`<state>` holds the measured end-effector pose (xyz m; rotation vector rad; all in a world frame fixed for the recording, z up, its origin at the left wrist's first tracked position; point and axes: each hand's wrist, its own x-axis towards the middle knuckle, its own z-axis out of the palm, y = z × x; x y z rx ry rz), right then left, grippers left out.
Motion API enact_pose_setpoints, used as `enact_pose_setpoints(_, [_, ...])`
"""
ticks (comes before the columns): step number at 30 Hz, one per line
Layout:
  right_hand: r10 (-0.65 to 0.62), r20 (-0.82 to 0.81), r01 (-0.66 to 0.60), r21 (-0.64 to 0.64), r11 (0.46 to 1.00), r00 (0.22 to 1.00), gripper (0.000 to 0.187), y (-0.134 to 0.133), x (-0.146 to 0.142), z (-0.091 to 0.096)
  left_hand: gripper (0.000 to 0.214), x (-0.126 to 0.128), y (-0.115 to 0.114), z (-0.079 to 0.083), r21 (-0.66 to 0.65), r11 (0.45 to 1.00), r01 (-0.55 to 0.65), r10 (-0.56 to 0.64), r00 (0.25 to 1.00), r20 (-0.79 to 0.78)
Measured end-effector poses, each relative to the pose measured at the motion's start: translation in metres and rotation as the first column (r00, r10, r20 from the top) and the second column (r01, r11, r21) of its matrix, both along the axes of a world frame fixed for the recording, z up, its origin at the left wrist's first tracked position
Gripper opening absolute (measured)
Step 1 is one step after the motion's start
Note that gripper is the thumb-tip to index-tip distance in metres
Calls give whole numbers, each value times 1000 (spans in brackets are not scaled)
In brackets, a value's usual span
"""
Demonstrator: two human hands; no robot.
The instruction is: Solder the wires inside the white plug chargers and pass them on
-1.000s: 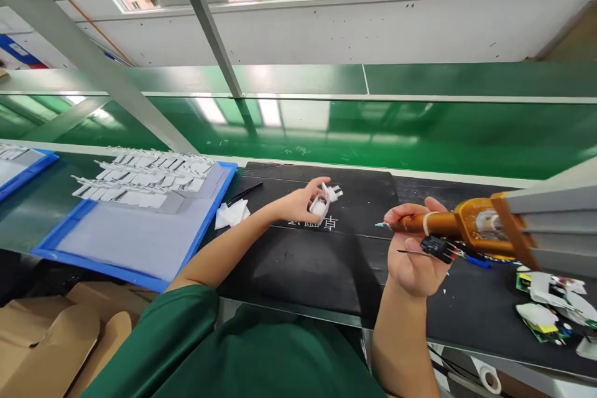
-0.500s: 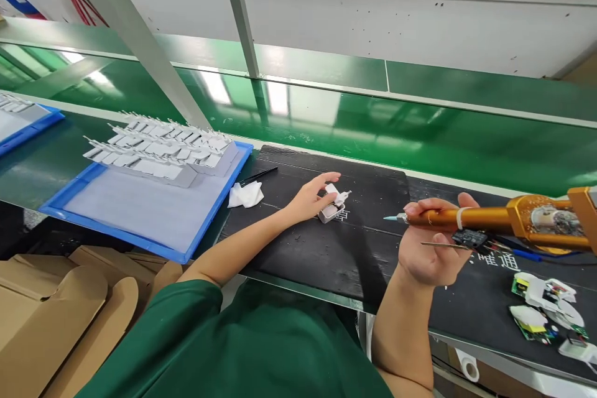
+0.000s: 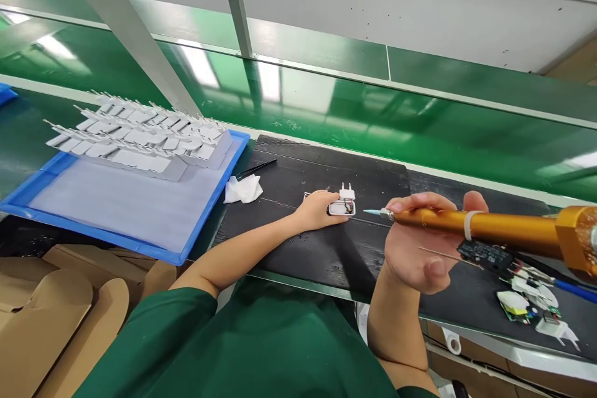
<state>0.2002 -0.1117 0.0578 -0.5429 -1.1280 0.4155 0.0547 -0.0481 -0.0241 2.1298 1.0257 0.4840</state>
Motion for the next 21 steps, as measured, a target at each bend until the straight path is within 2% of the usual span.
enact_pose_setpoints(2, [-13,25,13,4,1000,1000,61,0,-5,1,31,0,-3,2,-16,999,-50,50,998,30])
enact_pose_setpoints(5, [-43,59,42,11,999,997,58,3,-11,4,35,-5,-7,6,54,993,-102,96,990,106])
enact_pose_setpoints(10, [-93,109,86,64,994,990,57,9,-14,4,38,-10,-8,8,147,979,-139,94,956,278])
enact_pose_setpoints(14, [-91,143,81,76,994,986,57,11,-12,3,41,-11,-8,8,160,978,-133,70,935,349])
enact_pose_setpoints(21, [-71,156,56,96,994,985,52,11,-8,2,40,-10,-12,15,144,986,-88,33,937,349])
